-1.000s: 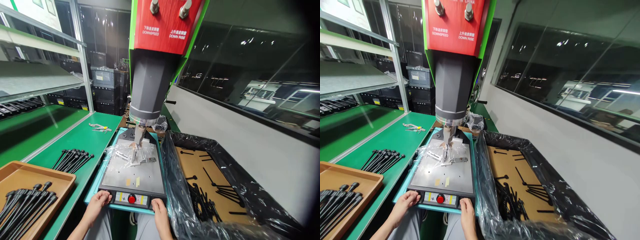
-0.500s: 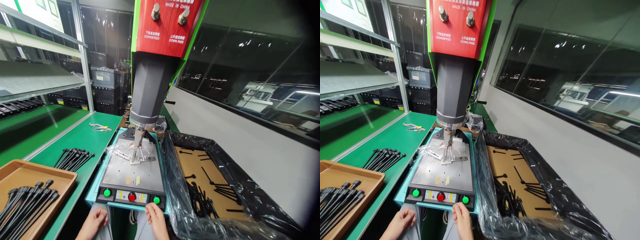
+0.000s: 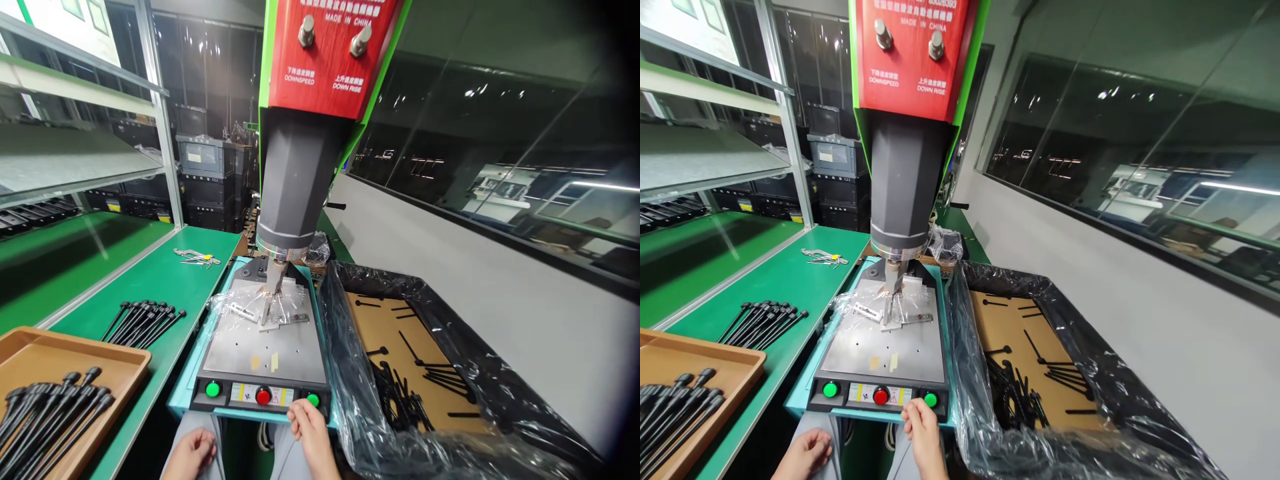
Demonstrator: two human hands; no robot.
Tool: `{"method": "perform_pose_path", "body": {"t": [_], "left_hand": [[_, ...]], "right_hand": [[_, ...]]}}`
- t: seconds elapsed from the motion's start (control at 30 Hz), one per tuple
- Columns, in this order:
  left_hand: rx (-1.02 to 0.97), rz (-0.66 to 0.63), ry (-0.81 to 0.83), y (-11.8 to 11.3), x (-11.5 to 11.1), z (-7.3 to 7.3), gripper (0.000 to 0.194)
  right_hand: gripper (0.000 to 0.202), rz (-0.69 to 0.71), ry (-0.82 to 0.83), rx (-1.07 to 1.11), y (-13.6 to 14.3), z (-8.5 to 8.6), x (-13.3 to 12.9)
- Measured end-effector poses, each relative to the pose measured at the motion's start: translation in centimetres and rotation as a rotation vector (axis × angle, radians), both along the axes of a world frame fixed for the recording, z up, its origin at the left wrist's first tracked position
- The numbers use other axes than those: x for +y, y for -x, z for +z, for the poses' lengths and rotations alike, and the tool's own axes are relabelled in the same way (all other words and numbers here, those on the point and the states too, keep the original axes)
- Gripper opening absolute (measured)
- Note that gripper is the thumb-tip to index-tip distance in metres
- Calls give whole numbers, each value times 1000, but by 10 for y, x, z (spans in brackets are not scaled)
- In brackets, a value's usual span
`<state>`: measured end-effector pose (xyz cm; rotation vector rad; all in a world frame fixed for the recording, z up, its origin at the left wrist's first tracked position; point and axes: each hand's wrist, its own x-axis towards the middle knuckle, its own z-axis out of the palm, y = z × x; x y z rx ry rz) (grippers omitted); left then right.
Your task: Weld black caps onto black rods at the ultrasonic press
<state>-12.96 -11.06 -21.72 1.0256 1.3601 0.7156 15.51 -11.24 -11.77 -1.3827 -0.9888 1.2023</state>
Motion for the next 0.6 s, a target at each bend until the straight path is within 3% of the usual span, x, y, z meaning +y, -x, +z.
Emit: {"method": "perform_pose_path", "body": {"t": [0.4, 0.6], "left_hand": [[-40, 17, 23, 0, -2, 1, 45], [-35, 21, 35, 0, -1, 3, 45]], "right_hand": [[56, -38, 33, 27, -1, -14, 4], [53, -19, 24, 55, 2, -6, 5]]}}
